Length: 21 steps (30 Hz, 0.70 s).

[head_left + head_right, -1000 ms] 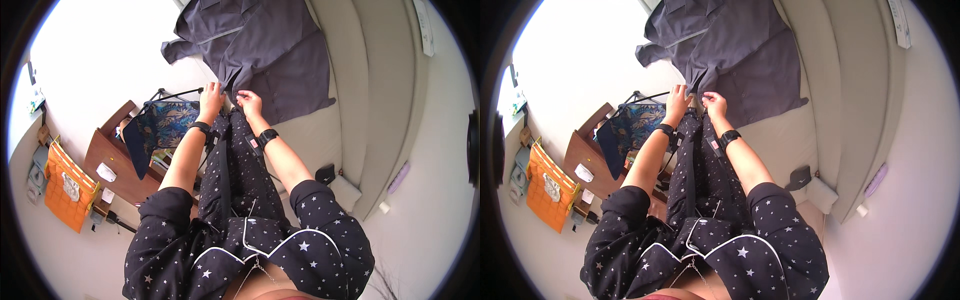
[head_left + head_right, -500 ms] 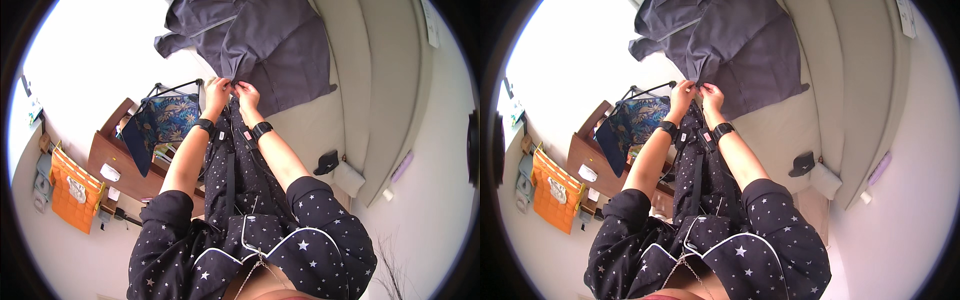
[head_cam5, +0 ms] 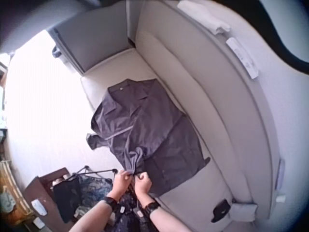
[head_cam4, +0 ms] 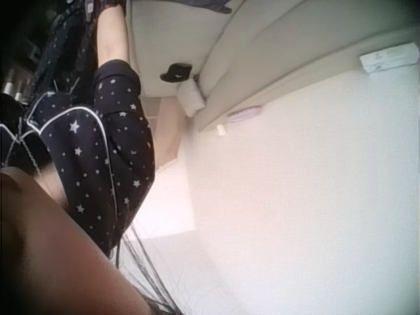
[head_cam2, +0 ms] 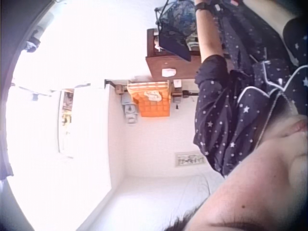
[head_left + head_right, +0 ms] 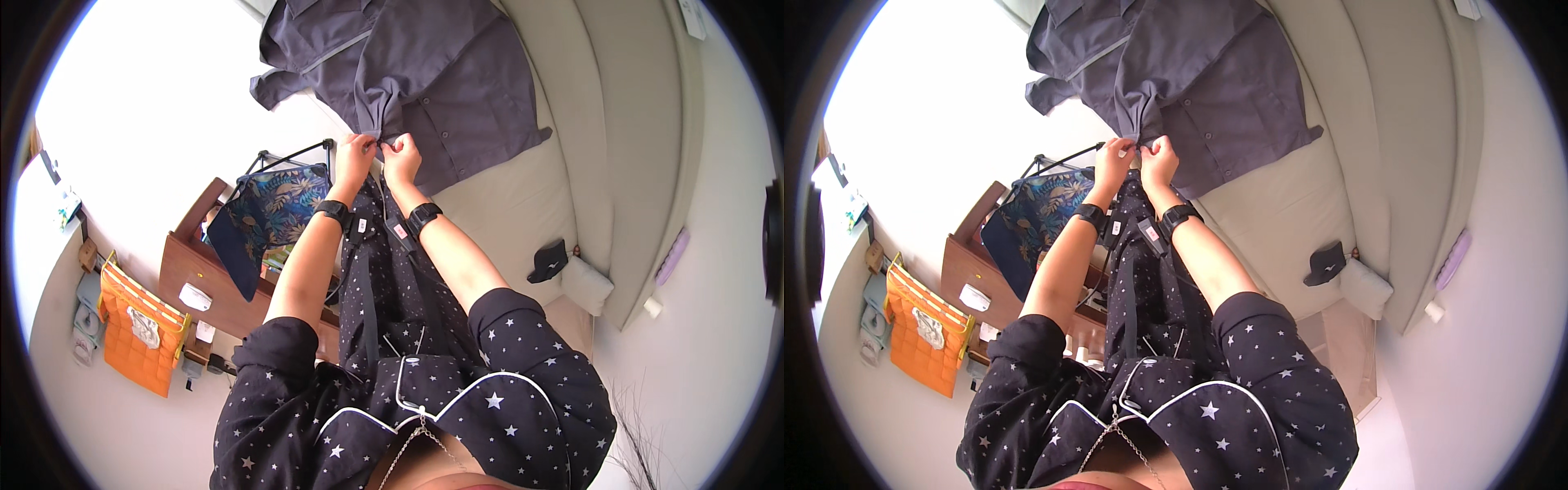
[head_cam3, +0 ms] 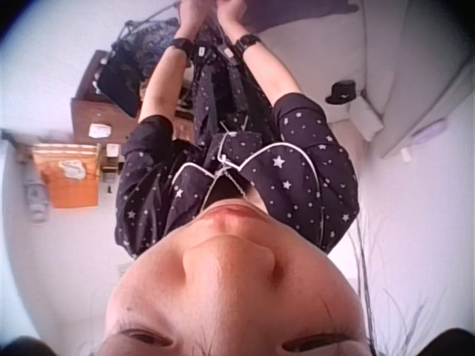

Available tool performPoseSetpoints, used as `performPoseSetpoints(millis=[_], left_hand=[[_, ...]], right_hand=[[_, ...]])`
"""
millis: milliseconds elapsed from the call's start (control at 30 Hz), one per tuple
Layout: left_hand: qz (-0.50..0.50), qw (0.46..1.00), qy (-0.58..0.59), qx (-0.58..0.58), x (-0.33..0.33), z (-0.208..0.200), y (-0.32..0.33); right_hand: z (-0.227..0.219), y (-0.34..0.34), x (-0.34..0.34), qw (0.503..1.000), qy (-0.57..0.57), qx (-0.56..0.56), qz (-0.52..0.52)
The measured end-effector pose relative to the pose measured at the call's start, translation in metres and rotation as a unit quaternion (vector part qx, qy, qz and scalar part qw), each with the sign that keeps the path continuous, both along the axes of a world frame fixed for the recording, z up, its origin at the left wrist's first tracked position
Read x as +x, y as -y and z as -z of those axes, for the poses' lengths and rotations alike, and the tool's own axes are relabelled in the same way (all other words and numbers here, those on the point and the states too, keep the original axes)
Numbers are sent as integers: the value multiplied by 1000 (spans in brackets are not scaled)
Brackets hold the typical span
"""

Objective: The person picks up a gray shirt, spreads it out on a couch, and folds the sleeves and bottom edge inward.

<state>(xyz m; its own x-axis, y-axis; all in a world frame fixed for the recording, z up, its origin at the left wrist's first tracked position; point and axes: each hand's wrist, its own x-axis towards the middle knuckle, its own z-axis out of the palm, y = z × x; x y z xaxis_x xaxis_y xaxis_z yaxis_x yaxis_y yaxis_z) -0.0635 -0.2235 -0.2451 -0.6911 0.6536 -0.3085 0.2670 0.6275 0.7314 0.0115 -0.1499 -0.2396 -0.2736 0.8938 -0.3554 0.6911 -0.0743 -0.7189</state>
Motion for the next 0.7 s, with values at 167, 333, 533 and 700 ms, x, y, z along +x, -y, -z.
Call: performPoseSetpoints(millis=[167, 333, 533, 700], left_hand=[[-29, 994, 108, 0, -3, 7, -5], [-87, 957, 276, 16, -14, 24, -6], [-40, 965, 258, 2, -17, 27, -22], [-34, 967, 254, -14, -17, 24, -26]], right_hand=[[1, -10, 7, 998, -20, 35, -58], [-10, -20, 6, 985, -51, 68, -149], [-14, -27, 3, 975, -49, 152, -158], [-17, -30, 4, 985, -22, 74, -155]])
